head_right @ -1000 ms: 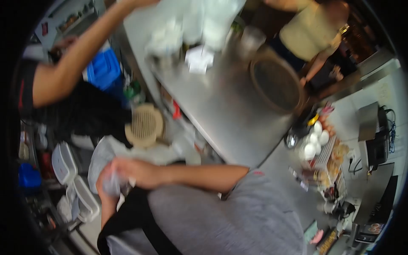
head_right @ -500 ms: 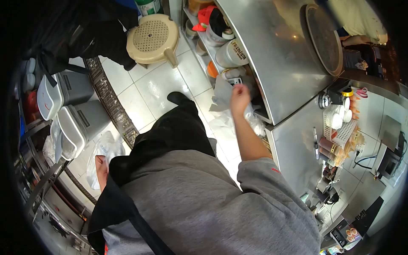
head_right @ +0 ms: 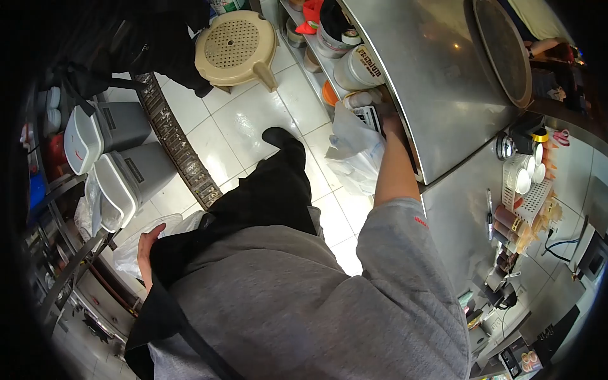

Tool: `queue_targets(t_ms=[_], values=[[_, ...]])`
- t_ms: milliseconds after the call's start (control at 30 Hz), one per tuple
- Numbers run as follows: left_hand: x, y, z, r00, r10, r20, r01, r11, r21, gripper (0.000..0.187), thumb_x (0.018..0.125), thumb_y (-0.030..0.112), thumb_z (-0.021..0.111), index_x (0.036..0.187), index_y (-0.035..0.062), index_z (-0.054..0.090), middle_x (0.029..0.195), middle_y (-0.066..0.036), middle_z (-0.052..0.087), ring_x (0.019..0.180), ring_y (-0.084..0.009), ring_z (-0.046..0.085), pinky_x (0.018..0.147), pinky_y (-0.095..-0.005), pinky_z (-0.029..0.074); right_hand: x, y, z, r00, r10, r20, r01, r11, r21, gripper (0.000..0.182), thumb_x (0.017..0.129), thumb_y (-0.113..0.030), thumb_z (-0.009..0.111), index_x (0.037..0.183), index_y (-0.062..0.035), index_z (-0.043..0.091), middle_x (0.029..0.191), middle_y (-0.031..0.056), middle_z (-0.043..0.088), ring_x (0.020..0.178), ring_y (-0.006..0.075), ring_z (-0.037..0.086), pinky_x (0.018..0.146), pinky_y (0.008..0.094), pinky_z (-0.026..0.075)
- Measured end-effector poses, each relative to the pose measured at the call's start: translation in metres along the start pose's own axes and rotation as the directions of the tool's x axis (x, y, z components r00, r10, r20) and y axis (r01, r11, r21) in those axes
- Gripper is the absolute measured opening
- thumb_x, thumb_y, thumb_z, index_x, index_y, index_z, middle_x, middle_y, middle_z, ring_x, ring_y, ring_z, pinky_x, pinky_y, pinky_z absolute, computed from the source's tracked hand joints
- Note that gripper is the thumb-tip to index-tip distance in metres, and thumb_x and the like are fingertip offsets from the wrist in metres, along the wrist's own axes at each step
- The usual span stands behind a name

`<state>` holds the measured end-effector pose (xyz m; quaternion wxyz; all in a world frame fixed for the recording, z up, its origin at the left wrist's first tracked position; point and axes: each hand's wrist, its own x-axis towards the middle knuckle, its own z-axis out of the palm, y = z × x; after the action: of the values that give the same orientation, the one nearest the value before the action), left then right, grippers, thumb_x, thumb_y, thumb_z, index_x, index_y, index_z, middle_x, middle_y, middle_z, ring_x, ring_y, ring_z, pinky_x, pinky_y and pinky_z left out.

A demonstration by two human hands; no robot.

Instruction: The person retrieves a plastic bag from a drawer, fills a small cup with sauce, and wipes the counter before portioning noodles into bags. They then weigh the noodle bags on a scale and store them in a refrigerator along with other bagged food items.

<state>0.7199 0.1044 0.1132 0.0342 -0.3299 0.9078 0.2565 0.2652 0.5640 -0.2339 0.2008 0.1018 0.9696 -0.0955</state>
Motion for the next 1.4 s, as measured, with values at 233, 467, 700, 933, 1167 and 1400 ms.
queue_targets(t_ms=[233,467,700,933,1167,1400], values=[[0.009,0.013,-0.002,1.000,-0.013,0.011,0.015,0.988,-0.151,0.041,0.075,-0.007,0.068,0.113,0.0094,0.067,0.087,-0.006,0.050,0.078,-0.0174,0.052,0.066,-0.0282,0.042,0.084,0.114,0.081,0.826,-0.330,-0.458,0.313,0.943,-0.114,0.041,0.092,-0.034,0.062,0.116,-0.0016,0.061,0.122,0.0179,0.063,0.117,0.0330,0.056,0.097,0.0404,0.043],[0.008,0.034,0.001,0.999,-0.032,0.044,0.041,0.971,-0.234,0.040,0.078,-0.012,0.063,0.113,0.0083,0.065,0.113,-0.011,0.056,0.092,-0.0223,0.059,0.082,-0.0307,0.049,0.014,0.043,0.014,0.941,-0.073,-0.331,0.116,0.987,0.111,0.042,0.095,-0.033,0.059,0.125,-0.0043,0.057,0.124,0.0169,0.062,0.117,0.0310,0.058,0.098,0.0403,0.043],[-0.003,0.027,0.003,0.999,0.028,0.032,-0.019,0.970,-0.240,0.041,0.079,-0.012,0.062,0.114,0.0095,0.065,0.117,-0.010,0.056,0.091,-0.0211,0.060,0.083,-0.0308,0.050,-0.053,0.002,-0.024,0.941,-0.005,-0.337,0.080,0.975,0.208,0.046,0.098,-0.035,0.051,0.131,-0.0030,0.053,0.128,0.0179,0.060,0.121,0.0314,0.055,0.099,0.0391,0.043],[0.007,0.051,0.017,0.968,0.097,0.230,0.065,0.792,-0.607,0.018,0.092,0.000,0.060,0.105,0.0046,0.071,0.078,-0.003,0.065,0.065,-0.0047,0.054,0.057,-0.0194,0.042,-0.181,-0.040,-0.059,0.982,-0.074,-0.174,0.189,0.308,0.933,0.034,0.102,-0.021,0.048,0.130,-0.0030,0.050,0.117,0.0077,0.057,0.096,0.0193,0.061,0.081,0.0341,0.054],[0.021,0.182,0.086,0.675,0.571,0.467,-0.216,0.758,-0.615,0.042,0.089,0.020,0.068,0.128,0.0074,0.058,0.089,-0.004,0.066,0.051,-0.0099,0.051,0.052,-0.0238,0.043,-0.403,-0.099,-0.183,0.918,-0.389,0.075,-0.177,-0.233,0.956,0.031,0.099,-0.008,0.051,0.129,-0.0069,0.046,0.128,0.0073,0.052,0.117,0.0198,0.055,0.100,0.0329,0.044],[-0.018,0.290,0.127,0.591,0.712,0.378,0.075,0.418,-0.905,0.053,0.092,0.011,0.064,0.140,0.0017,0.044,0.128,-0.010,0.055,0.113,-0.0138,0.054,0.088,-0.0252,0.049,-0.420,-0.025,-0.211,0.823,-0.452,-0.345,0.214,-0.315,0.925,0.043,0.092,0.003,0.056,0.131,-0.0066,0.040,0.132,0.0109,0.048,0.127,0.0201,0.048,0.106,0.0324,0.039]])
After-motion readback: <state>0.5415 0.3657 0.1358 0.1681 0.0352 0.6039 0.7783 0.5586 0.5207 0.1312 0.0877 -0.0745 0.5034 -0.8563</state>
